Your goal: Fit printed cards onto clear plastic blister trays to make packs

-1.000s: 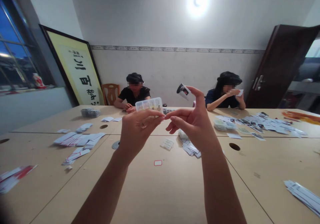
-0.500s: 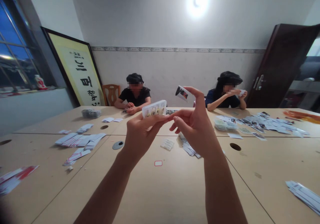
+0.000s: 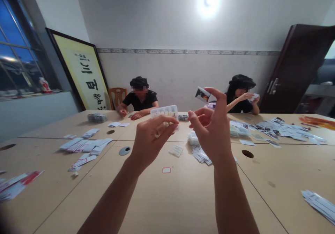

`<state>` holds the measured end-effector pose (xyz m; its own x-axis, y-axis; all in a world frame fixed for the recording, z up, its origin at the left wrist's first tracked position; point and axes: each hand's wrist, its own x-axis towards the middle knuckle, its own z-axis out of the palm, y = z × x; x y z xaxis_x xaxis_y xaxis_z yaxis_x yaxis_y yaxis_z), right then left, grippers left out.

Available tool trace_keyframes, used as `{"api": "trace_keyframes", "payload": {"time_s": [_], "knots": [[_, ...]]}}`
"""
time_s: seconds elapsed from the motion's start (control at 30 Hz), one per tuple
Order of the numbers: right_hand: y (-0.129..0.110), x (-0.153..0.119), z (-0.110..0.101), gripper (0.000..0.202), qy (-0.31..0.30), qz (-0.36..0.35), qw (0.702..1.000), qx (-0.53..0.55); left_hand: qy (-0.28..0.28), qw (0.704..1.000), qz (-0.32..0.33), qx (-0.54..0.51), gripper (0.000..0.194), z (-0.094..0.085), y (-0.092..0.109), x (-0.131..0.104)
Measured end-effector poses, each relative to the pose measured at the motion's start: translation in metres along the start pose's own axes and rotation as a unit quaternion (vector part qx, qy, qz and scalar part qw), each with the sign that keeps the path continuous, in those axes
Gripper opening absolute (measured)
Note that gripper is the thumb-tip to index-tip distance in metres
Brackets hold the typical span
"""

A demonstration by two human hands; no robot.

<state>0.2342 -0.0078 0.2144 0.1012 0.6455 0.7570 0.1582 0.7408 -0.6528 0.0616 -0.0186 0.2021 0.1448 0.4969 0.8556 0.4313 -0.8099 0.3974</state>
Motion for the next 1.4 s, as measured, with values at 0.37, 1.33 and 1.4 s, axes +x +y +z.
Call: {"api": "trace_keyframes", "payload": {"time_s": [0.37, 1.33, 1.4], "knots": [[0.014, 0.005, 0.009, 0.059, -0.085, 0.032, 0.986, 0.142, -0.096, 0.992, 0.000, -0.085, 0.016, 0.000, 0.006, -0.001], [0.021, 0.013, 0.005, 0.062, 0.090, -0.028, 0.983, 0.159, 0.159, 0.975, -0.107, -0.116, 0.029, -0.095, -0.035, 0.013], [0.022, 0.013, 0.007, 0.061, 0.083, -0.034, 0.983, 0.161, 0.206, 0.969, -0.101, -0.090, 0.028, -0.107, -0.040, 0.012]]}}
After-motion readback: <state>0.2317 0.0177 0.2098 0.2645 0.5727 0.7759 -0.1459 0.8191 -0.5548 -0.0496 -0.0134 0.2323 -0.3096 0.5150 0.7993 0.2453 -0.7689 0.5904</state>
